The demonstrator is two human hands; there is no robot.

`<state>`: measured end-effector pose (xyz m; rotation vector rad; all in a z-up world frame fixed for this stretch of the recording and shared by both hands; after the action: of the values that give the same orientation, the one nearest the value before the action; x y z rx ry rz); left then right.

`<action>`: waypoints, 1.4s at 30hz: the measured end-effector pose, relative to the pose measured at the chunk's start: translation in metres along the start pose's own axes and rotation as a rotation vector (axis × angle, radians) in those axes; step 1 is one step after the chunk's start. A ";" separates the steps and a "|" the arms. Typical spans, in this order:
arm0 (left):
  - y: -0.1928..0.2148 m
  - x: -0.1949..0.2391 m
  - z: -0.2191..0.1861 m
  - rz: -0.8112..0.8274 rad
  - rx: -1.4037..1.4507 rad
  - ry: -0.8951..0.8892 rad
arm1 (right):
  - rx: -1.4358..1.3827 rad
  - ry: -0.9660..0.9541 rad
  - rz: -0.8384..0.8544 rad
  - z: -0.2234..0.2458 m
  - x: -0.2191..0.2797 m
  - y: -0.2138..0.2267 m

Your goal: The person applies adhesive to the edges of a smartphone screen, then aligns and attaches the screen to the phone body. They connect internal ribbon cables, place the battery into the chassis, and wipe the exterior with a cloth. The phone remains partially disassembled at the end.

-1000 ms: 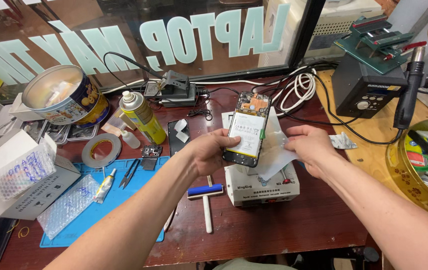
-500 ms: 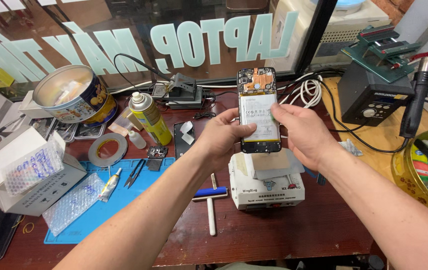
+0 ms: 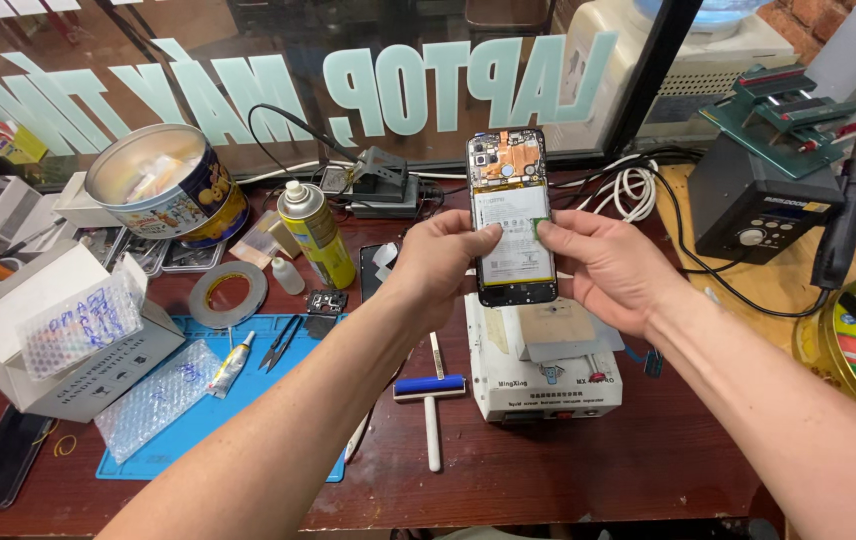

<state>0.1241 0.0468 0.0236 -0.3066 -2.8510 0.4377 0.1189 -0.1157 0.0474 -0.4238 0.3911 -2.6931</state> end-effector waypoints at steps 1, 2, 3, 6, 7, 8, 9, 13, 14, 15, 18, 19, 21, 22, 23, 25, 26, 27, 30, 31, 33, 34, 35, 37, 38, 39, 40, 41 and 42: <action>-0.001 0.001 0.002 -0.008 -0.002 -0.004 | 0.041 0.016 -0.028 0.000 0.000 0.002; 0.000 0.002 0.002 -0.020 -0.005 -0.009 | 0.082 0.033 -0.052 0.001 -0.001 0.002; 0.000 0.002 0.001 -0.010 0.002 -0.010 | 0.095 0.043 -0.052 0.001 -0.002 0.001; -0.001 0.000 -0.001 0.028 0.068 -0.020 | 0.126 0.074 -0.040 0.004 -0.004 -0.001; -0.001 -0.002 -0.003 0.042 0.120 -0.028 | 0.130 0.083 -0.024 0.005 -0.005 -0.003; -0.001 -0.005 -0.005 0.057 0.170 -0.039 | 0.135 0.095 -0.006 0.007 -0.006 -0.004; -0.001 -0.008 -0.008 0.063 0.152 -0.041 | 0.142 0.085 -0.010 0.007 -0.007 -0.004; 0.005 -0.014 -0.004 0.055 0.117 -0.012 | 0.180 0.066 -0.014 0.004 -0.008 -0.007; 0.005 -0.014 -0.001 0.047 0.118 0.004 | 0.192 0.066 -0.014 0.004 -0.007 -0.007; 0.005 -0.015 0.002 0.039 0.113 0.015 | 0.187 0.042 -0.010 0.002 -0.007 -0.007; 0.004 -0.016 0.007 0.033 0.116 0.031 | 0.172 -0.029 0.006 -0.002 -0.007 -0.005; 0.003 -0.017 0.008 0.044 0.130 0.024 | 0.167 -0.052 0.013 -0.003 -0.007 -0.004; 0.002 -0.017 0.012 0.046 0.131 0.034 | 0.164 -0.052 -0.002 -0.003 -0.008 0.000; 0.001 -0.018 0.014 0.037 0.116 0.050 | 0.166 -0.028 -0.023 -0.001 -0.009 0.002; 0.002 -0.018 0.017 0.028 0.102 0.065 | 0.168 -0.004 -0.044 0.000 -0.009 0.005; -0.005 -0.021 0.019 0.081 0.231 0.033 | 0.161 0.021 -0.013 0.000 -0.008 0.006; -0.006 -0.022 0.018 0.104 0.296 0.014 | 0.159 0.034 0.007 -0.001 -0.009 0.004; -0.006 -0.024 0.019 0.107 0.326 0.013 | 0.171 0.027 -0.004 -0.003 -0.008 0.005; -0.010 -0.030 0.021 0.128 0.378 0.001 | 0.189 0.027 -0.046 -0.005 -0.007 0.009; -0.012 -0.030 0.022 0.135 0.370 -0.007 | 0.180 0.035 -0.060 -0.005 -0.007 0.009; -0.014 -0.033 0.023 0.132 0.335 -0.008 | 0.175 0.063 -0.095 0.001 -0.009 0.011; -0.015 -0.032 0.026 0.120 0.310 0.005 | 0.177 0.078 -0.115 0.003 -0.009 0.012; -0.016 -0.032 0.028 0.107 0.286 0.017 | 0.179 0.093 -0.134 0.005 -0.009 0.013; -0.019 -0.030 0.029 0.099 0.291 0.014 | 0.175 0.067 -0.162 0.005 -0.010 0.016; -0.019 -0.029 0.028 0.094 0.293 0.010 | 0.173 0.055 -0.174 0.004 -0.010 0.017; -0.018 -0.028 0.027 0.089 0.286 0.008 | 0.171 0.052 -0.160 0.004 -0.011 0.016; -0.019 -0.027 0.027 0.088 0.280 0.009 | 0.169 0.049 -0.151 0.003 -0.010 0.016; -0.019 -0.026 0.026 0.088 0.274 0.010 | 0.167 0.046 -0.142 0.003 -0.010 0.017; -0.019 -0.026 0.026 0.077 0.275 0.016 | 0.169 0.053 -0.142 0.004 -0.010 0.017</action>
<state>0.1385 0.0158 0.0006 -0.3653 -2.7236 0.8272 0.1345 -0.1276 0.0427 -0.3437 0.1509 -2.8515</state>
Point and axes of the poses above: each hand's wrist, its own x-axis away from the middle knuckle, its own y-axis out of the back of the hand, z = x × y, the point moved 8 cm from there along -x, towards the middle knuckle, and after that the axes turned 6 degrees about z, right-handed, at the moved point
